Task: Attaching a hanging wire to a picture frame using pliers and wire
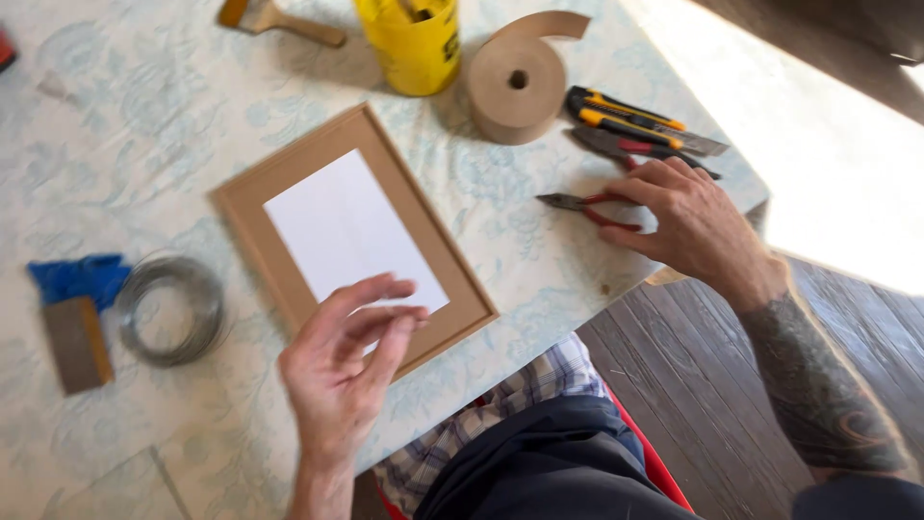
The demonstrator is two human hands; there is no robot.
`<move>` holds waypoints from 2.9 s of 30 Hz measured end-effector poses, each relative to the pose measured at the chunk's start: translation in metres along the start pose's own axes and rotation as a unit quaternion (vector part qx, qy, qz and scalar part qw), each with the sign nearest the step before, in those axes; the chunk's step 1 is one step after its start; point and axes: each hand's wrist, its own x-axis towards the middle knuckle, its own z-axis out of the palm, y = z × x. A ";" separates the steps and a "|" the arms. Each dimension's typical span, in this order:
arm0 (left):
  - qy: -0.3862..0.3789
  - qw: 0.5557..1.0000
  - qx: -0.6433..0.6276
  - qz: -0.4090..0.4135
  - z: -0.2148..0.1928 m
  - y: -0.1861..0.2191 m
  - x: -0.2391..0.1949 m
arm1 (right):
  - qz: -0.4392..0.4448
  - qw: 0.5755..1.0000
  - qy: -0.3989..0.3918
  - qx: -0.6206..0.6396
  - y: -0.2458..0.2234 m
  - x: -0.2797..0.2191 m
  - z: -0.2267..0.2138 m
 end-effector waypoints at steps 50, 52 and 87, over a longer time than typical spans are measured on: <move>-0.192 0.865 -0.442 -0.137 0.007 -0.013 -0.015 | -0.265 0.886 0.044 0.377 -0.136 0.003 0.047; -0.192 0.865 -0.441 -0.141 0.005 -0.012 -0.012 | -0.269 0.886 0.066 0.372 -0.141 0.004 0.046; -0.214 0.970 -0.028 0.113 0.003 -0.022 -0.022 | -0.221 0.744 -0.129 0.618 -0.169 0.059 -0.088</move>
